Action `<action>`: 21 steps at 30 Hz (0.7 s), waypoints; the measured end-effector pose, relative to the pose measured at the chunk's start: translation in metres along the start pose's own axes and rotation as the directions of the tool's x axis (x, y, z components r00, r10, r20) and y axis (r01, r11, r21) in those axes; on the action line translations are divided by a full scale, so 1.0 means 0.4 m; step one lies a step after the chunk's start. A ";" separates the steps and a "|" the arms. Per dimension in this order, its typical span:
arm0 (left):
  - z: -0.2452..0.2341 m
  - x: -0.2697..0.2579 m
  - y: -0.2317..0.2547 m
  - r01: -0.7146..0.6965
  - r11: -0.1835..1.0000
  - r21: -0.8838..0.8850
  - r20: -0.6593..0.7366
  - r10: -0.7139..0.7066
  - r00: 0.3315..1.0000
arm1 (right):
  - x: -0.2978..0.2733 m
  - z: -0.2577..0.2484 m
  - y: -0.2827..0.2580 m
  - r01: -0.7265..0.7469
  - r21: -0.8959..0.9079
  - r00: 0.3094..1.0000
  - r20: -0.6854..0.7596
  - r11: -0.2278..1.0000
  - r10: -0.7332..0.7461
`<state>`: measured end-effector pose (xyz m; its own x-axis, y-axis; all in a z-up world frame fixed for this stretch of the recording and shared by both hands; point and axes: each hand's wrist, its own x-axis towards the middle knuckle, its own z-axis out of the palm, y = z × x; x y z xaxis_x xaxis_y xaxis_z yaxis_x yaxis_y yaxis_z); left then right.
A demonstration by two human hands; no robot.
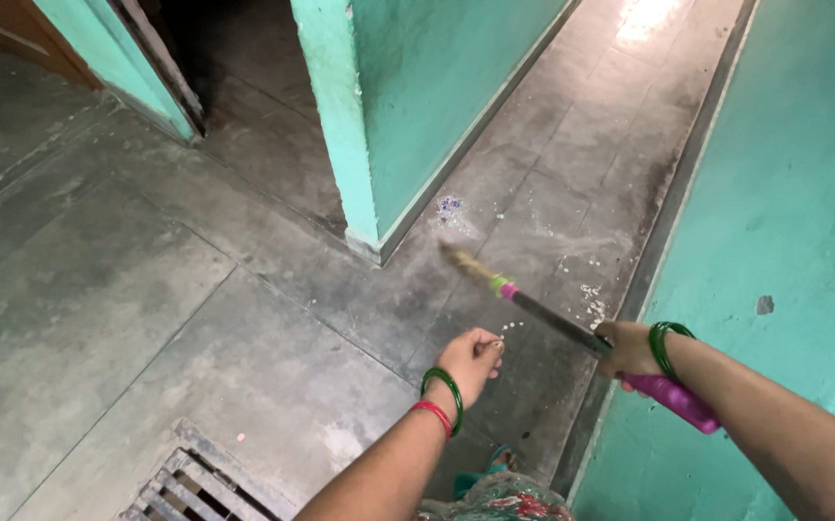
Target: The person sweeps the floor of a narrow hallway using a broom, gathering small pieces of debris.
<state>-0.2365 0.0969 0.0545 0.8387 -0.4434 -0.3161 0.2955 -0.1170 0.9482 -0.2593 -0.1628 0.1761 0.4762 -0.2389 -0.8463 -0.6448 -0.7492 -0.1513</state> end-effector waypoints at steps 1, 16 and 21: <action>0.006 0.011 0.012 -0.005 1.000 -0.002 0.022 0.005 1.000 | -0.026 -0.006 -0.022 0.005 -0.056 1.000 0.019 0.998 -0.004; 0.078 0.232 0.139 -0.001 0.999 0.044 -0.200 0.009 0.980 | 0.307 -0.258 -0.078 0.283 -0.193 0.929 0.300 0.940 -0.218; 0.180 0.340 0.196 0.046 0.995 0.084 -0.251 -0.024 0.968 | 0.478 -0.382 -0.023 0.230 -0.028 0.966 0.129 0.973 -0.225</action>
<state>-0.1323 -0.0366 0.0881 0.9196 -0.2030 -0.3364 0.2942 -0.2117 0.9320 -0.0710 -0.2959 0.0936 0.5276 0.0178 -0.8493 -0.5009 -0.8009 -0.3280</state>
